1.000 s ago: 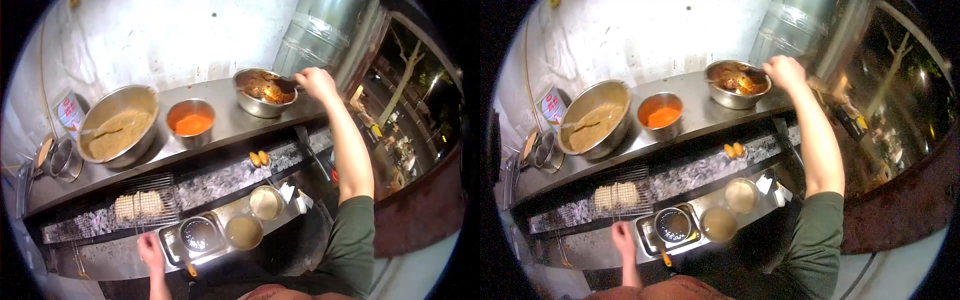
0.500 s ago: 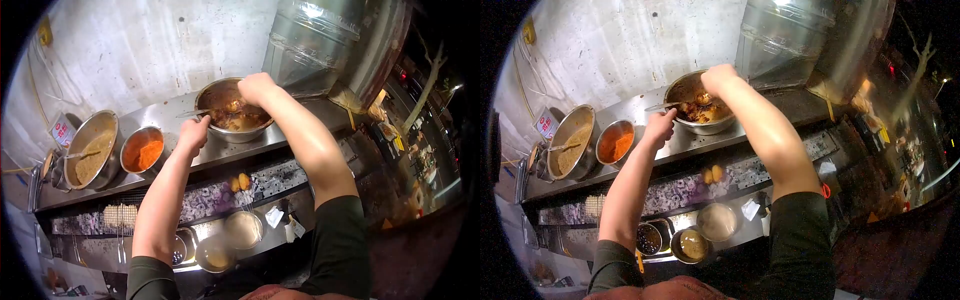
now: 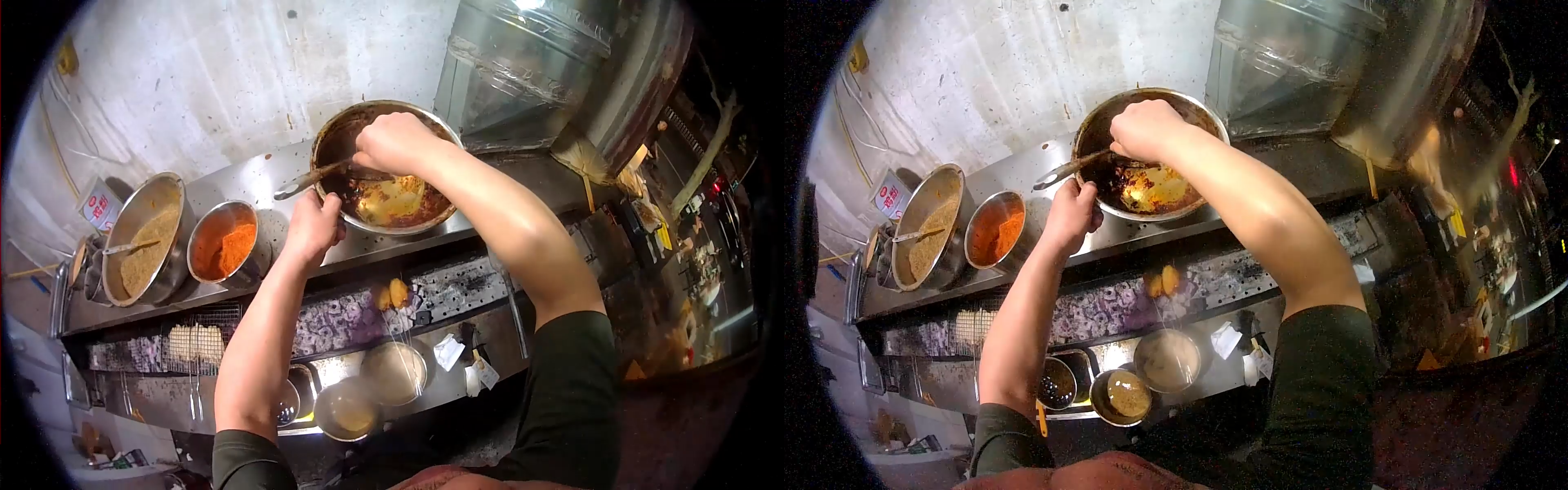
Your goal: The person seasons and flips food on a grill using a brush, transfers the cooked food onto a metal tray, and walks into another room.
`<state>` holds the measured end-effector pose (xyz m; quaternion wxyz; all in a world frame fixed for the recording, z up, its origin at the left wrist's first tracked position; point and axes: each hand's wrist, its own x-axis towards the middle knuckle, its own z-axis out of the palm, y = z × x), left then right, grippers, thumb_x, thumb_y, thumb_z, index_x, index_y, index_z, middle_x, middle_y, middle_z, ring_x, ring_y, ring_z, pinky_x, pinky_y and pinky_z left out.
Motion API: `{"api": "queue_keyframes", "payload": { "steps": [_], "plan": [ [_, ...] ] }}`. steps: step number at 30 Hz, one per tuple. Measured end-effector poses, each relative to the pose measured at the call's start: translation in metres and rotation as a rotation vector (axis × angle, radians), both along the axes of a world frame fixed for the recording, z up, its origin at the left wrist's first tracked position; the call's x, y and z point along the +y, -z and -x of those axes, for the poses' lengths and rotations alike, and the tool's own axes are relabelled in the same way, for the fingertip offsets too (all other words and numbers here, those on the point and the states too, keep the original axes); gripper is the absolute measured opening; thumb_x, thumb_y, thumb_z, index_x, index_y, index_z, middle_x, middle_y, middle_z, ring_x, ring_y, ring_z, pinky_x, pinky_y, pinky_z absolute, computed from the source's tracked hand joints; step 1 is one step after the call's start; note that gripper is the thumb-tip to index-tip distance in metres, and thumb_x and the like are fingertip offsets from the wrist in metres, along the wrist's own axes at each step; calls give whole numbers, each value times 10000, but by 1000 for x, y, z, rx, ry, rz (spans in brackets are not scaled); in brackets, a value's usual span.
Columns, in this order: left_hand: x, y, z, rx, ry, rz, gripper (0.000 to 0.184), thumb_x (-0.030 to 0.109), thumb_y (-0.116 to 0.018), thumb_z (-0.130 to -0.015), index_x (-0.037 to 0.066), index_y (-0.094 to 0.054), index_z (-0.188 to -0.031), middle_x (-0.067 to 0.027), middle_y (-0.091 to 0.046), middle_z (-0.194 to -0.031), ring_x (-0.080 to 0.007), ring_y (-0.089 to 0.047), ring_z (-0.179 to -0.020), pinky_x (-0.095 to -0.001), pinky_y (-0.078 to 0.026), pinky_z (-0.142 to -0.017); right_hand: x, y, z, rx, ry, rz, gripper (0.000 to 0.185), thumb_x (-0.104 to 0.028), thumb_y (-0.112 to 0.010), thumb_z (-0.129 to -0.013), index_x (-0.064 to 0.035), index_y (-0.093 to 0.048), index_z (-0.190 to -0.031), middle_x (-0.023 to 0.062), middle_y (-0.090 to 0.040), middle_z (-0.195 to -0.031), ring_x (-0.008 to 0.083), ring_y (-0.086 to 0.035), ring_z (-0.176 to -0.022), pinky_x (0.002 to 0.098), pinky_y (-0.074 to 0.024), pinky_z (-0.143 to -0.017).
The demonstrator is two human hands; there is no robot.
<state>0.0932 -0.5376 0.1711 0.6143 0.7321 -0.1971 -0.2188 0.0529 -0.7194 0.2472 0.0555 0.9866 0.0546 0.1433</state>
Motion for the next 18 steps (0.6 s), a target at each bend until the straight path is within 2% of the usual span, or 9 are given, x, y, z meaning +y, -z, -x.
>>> {"api": "queue_keyframes", "payload": {
  "steps": [3,6,10,12,14,16,17,18],
  "plan": [
    [-1,0,4,-21,-4,24,213,183,-457,-921,-23,-465,-869,-58,-501,-595,-144,-496,-433,-278,-375,-392,4,-7,7,112,-4,-21,259,-342,-624,-798,-93,-697,-807,131,-672,-802,312,-647,-810,411,-514,-709],
    [1,8,-2,-25,-1,53,216,194,-455,-925,-13,-467,-862,-58,-513,-604,-139,-516,-436,-269,-390,-388,4,-1,16,101,-62,-99,278,-358,-617,-788,-94,-701,-770,135,-661,-733,323,-642,-744,423,-508,-684],
    [2,13,-2,-18,-7,62,213,194,-439,-929,-11,-468,-878,-58,-515,-604,-137,-520,-434,-267,-392,-384,-1,-1,19,212,-83,-165,288,-360,-614,-795,-93,-715,-835,148,-665,-766,330,-639,-760,410,-508,-708],
    [5,12,-3,14,16,100,212,191,-429,-932,-11,-470,-885,-58,-518,-608,-135,-521,-435,-265,-395,-383,-13,-14,23,273,-50,-195,286,-355,-622,-792,-87,-714,-824,130,-671,-763,304,-650,-754,405,-511,-687],
    [6,12,-2,2,25,39,208,191,-402,-957,-10,-454,-939,-65,-506,-665,-137,-501,-457,-266,-403,-409,-21,-38,23,327,123,-107,268,-336,-625,-788,-82,-707,-811,124,-674,-770,289,-655,-753,397,-520,-664],
    [7,6,6,-22,37,47,207,186,-400,-958,-14,-452,-951,-69,-512,-692,-142,-506,-462,-269,-420,-419,-26,-58,36,224,326,84,187,-209,-618,-818,-56,-688,-900,115,-685,-880,225,-667,-799,364,-544,-682],
    [7,4,6,-24,38,44,202,181,-398,-959,-14,-450,-960,-73,-520,-705,-145,-510,-466,-271,-430,-426,-28,-57,37,203,372,80,165,-135,-605,-793,-52,-687,-910,119,-683,-916,244,-665,-833,379,-542,-705],
    [7,3,8,-23,42,41,197,177,-397,-961,-14,-448,-968,-77,-528,-718,-148,-514,-470,-272,-439,-433,-25,-50,36,225,357,65,171,-122,-603,-784,-49,-687,-914,122,-682,-925,252,-663,-847,381,-541,-713]
  ]
}}
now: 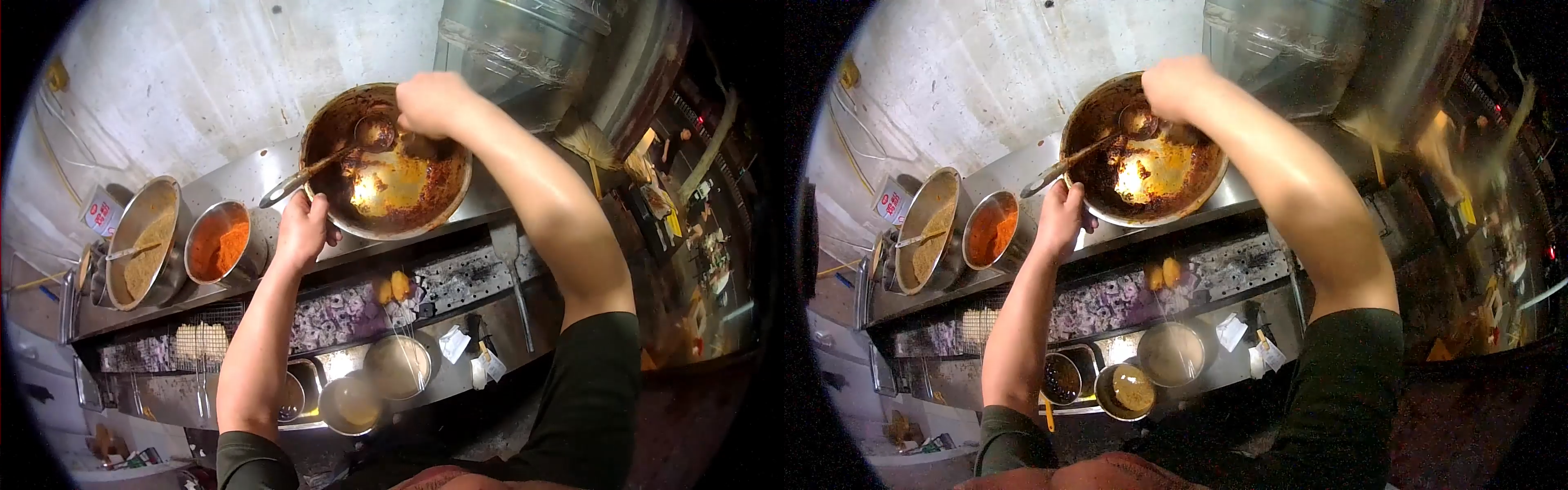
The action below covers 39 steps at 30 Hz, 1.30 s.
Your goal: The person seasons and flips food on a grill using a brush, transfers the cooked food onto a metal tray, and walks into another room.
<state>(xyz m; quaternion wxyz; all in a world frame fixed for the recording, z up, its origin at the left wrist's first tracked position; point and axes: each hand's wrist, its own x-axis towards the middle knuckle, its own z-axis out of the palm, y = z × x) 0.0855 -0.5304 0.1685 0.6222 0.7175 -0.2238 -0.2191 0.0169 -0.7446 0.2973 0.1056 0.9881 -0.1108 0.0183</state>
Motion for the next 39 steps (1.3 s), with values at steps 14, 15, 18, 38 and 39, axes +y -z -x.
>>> {"api": "queue_keyframes", "payload": {
  "steps": [14,15,18,38,39],
  "plan": [
    [-1,0,-8,9,142,53,191,158,-375,-977,-8,-461,-1019,-88,-586,-775,-144,-550,-545,-272,-482,-482,16,55,-27,-63,99,-720,336,-265,-584,-830,59,-667,-868,222,-654,-863,315,-657,-791,375,-526,-727],
    [1,0,-8,13,149,51,195,159,-372,-980,-9,-463,-1019,-87,-584,-771,-142,-549,-547,-271,-482,-482,-2,80,-42,-152,51,-788,317,-231,-563,-804,72,-657,-791,173,-670,-756,264,-632,-617,336,-511,-604],
    [3,1,-14,39,149,40,208,162,-375,-975,-19,-469,-1012,-98,-593,-783,-149,-566,-557,-269,-499,-502,-19,99,-52,-113,84,-1082,358,-259,-573,-843,92,-642,-835,184,-617,-702,249,-567,-541,368,-481,-523],
    [12,1,-20,266,225,184,208,240,-418,-986,53,-478,-1056,-42,-559,-802,-139,-553,-631,-267,-493,-576,-55,76,-23,-110,212,-1386,368,-355,-622,-854,-24,-654,-1011,84,-611,-746,109,-399,-497,276,-303,-432],
    [14,7,-25,282,261,229,231,228,-421,-983,10,-460,-1049,-91,-569,-894,-170,-567,-659,-294,-499,-590,-59,75,-19,-127,182,-1467,333,-328,-618,-863,-17,-657,-975,54,-580,-681,94,-373,-479,261,-278,-423]
  ]
}}
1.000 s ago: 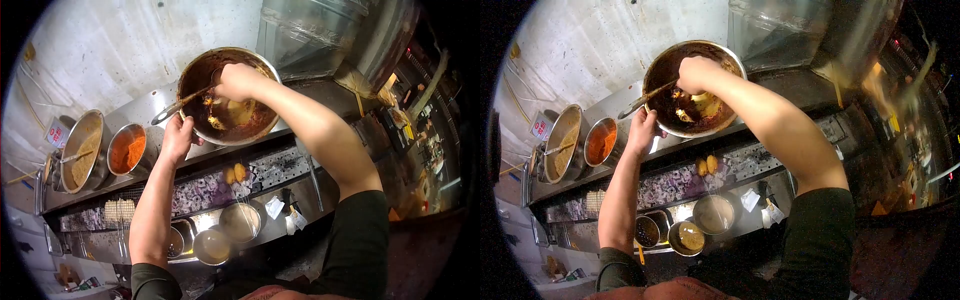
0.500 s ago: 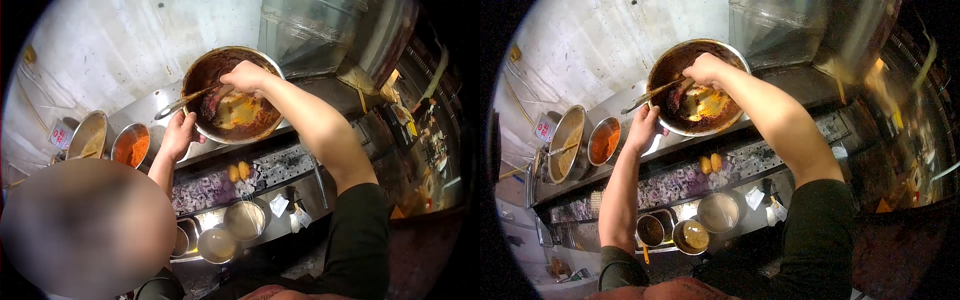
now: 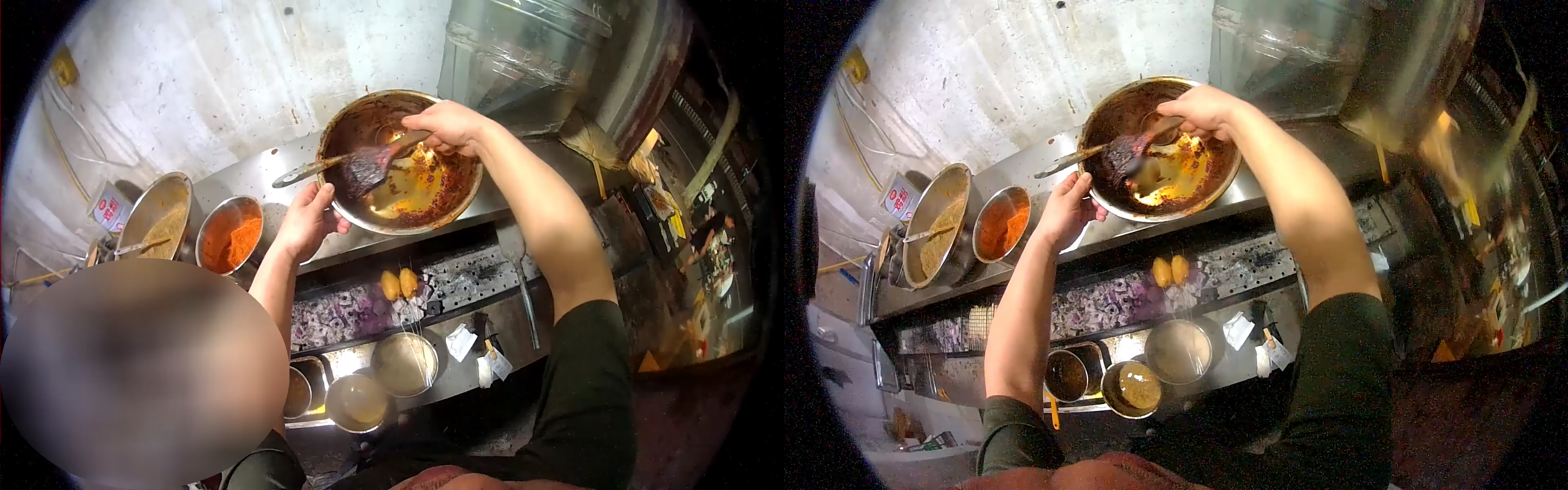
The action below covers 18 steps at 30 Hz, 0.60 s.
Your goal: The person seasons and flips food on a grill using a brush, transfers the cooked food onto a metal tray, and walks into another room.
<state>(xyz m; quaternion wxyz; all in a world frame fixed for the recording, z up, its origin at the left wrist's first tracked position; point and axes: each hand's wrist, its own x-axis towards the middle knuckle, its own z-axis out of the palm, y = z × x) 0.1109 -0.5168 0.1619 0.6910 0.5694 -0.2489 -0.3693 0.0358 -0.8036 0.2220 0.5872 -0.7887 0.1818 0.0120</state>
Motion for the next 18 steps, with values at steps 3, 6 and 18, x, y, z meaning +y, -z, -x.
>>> {"api": "queue_keyframes", "payload": {
  "steps": [3,6,18],
  "plan": [
    [-1,0,-3,38,-15,3,221,215,-436,-977,6,-457,-1046,-92,-558,-877,-177,-569,-668,-295,-499,-587,-1,-11,17,-118,29,-129,261,-259,-606,-883,-3,-656,-882,-33,-453,-524,63,-301,-431,230,-209,-406],
    [-8,0,-7,106,-70,-38,242,242,-468,-967,14,-458,-1048,-75,-540,-767,-169,-567,-620,-285,-503,-565,-12,-21,34,-123,88,-173,251,-262,-609,-880,-13,-643,-900,-44,-436,-528,58,-300,-428,230,-202,-403],
    [177,48,118,-633,121,-336,327,286,-572,-886,10,-579,-1063,-145,-652,-851,-211,-646,-787,-346,-516,-708,54,-13,164,-319,509,-204,228,-322,-545,-921,-101,-581,-876,-57,-530,-632,12,-274,-397,180,-207,-371]
  ]
}}
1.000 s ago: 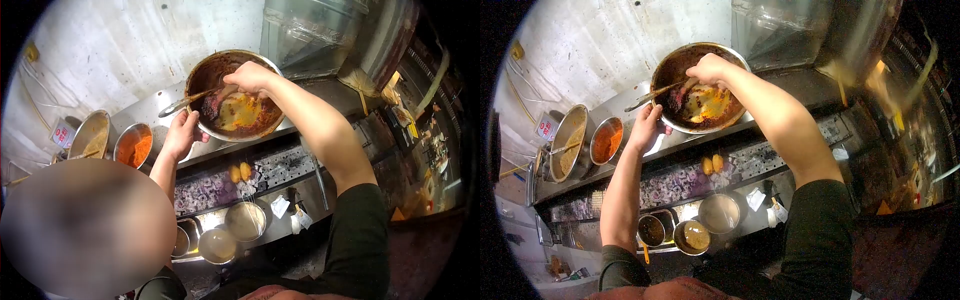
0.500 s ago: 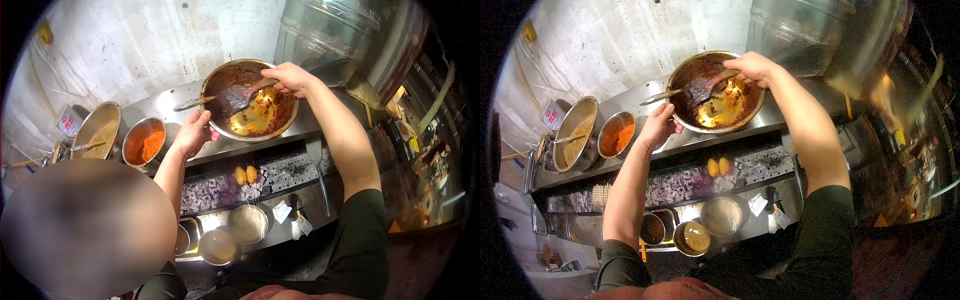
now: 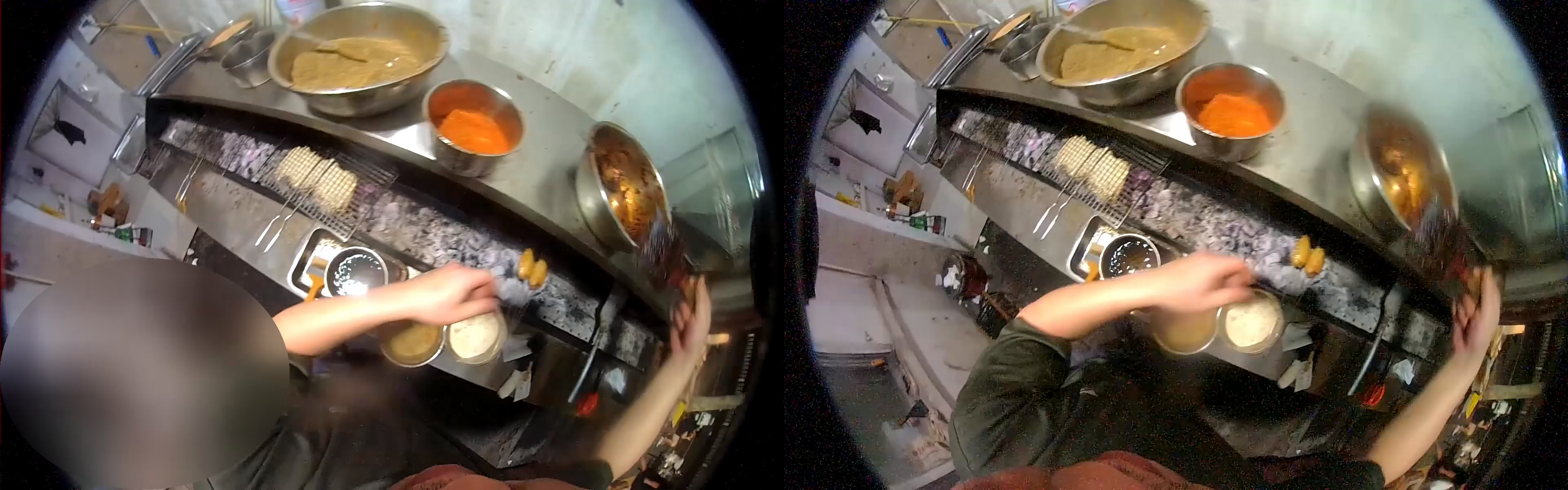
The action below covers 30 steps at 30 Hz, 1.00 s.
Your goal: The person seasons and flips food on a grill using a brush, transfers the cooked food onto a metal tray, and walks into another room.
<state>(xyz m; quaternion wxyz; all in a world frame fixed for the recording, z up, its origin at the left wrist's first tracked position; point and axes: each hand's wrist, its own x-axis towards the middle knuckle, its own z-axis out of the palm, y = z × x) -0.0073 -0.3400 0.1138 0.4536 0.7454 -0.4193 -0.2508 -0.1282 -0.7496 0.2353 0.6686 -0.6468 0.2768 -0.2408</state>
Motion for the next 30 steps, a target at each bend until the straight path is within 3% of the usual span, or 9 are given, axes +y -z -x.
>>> {"api": "queue_keyframes", "payload": {
  "steps": [4,5,7,9,11,13,17,25,30],
  "plan": [
    [156,35,6,28,-413,-142,217,197,-601,-875,36,-624,-1020,-111,-661,-843,-179,-642,-737,-292,-510,-662,85,42,25,168,-83,61,234,-296,-552,-904,-70,-584,-850,-24,-533,-633,15,-329,-391,183,-218,-341],
    [190,32,-2,42,-656,-197,233,223,-621,-843,23,-624,-963,-175,-649,-844,-280,-658,-781,-370,-507,-687,100,54,26,232,-242,49,259,-303,-581,-879,-45,-602,-892,-5,-560,-663,16,-352,-402,174,-241,-346],
    [270,79,-32,-352,-946,-356,297,239,-632,-829,-17,-611,-978,-183,-642,-857,-318,-632,-800,-399,-498,-689,170,83,2,282,-247,34,269,-288,-618,-856,-29,-619,-928,-13,-562,-671,20,-377,-427,170,-248,-358],
    [331,110,-64,-339,-1116,-347,383,322,-654,-805,-34,-606,-938,-209,-634,-925,-334,-622,-858,-392,-490,-737,249,102,-37,385,-274,145,267,-297,-627,-851,-32,-645,-877,-31,-545,-630,26,-409,-469,172,-294,-409],
    [373,156,-94,-52,-1050,-441,480,417,-641,-800,-43,-600,-929,-202,-639,-883,-295,-631,-813,-380,-491,-743,317,114,-81,546,-342,439,322,-298,-617,-855,6,-683,-936,12,-620,-677,99,-531,-569,249,-415,-528],
    [382,181,-115,211,-760,-425,578,497,-625,-787,-58,-585,-941,-179,-642,-840,-248,-624,-773,-375,-490,-754,372,141,-122,376,-365,616,371,-329,-626,-844,23,-683,-945,95,-687,-780,169,-623,-690,309,-481,-653],
    [370,208,-119,1174,-560,158,231,241,-614,-876,17,-584,-923,-62,-614,-746,-164,-583,-585,-283,-508,-584,464,132,-202,491,-426,928,352,-378,-648,-816,-49,-701,-930,153,-683,-845,245,-669,-791,327,-500,-733],
    [361,226,-111,1405,-392,308,162,207,-524,-937,49,-533,-905,-41,-528,-680,-130,-506,-530,-260,-434,-472,552,153,-281,765,-583,1663,318,-435,-611,-820,-128,-686,-782,108,-670,-720,269,-663,-691,393,-527,-645],
    [358,216,-111,1440,-430,271,129,190,-528,-920,80,-533,-853,-17,-524,-658,-121,-496,-502,-251,-383,-433,575,157,-275,830,-472,1385,337,-403,-613,-823,-80,-695,-778,154,-666,-733,289,-665,-711,405,-531,-684]
  ]
}}
